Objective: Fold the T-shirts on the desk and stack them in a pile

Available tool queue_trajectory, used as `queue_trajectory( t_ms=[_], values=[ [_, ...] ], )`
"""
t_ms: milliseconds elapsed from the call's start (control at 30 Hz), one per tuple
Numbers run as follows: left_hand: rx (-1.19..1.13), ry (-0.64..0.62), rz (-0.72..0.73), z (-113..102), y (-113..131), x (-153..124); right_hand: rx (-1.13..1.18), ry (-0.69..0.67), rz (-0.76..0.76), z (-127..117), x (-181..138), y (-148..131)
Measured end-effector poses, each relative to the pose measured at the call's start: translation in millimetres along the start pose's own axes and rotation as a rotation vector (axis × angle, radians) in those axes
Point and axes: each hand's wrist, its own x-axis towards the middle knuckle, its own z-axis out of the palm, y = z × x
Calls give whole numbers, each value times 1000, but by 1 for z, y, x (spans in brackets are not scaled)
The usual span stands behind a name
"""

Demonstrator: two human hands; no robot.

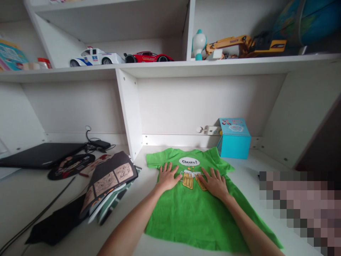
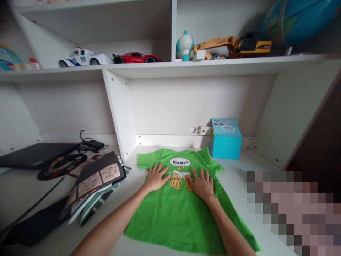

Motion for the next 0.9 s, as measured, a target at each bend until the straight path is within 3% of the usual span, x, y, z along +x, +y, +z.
queue_trajectory(
  t_ms=[900],
  values=[
    [-27, 18, 20, -2, 0, -1, 21, 12, -20, -4, -4, 2]
  ],
)
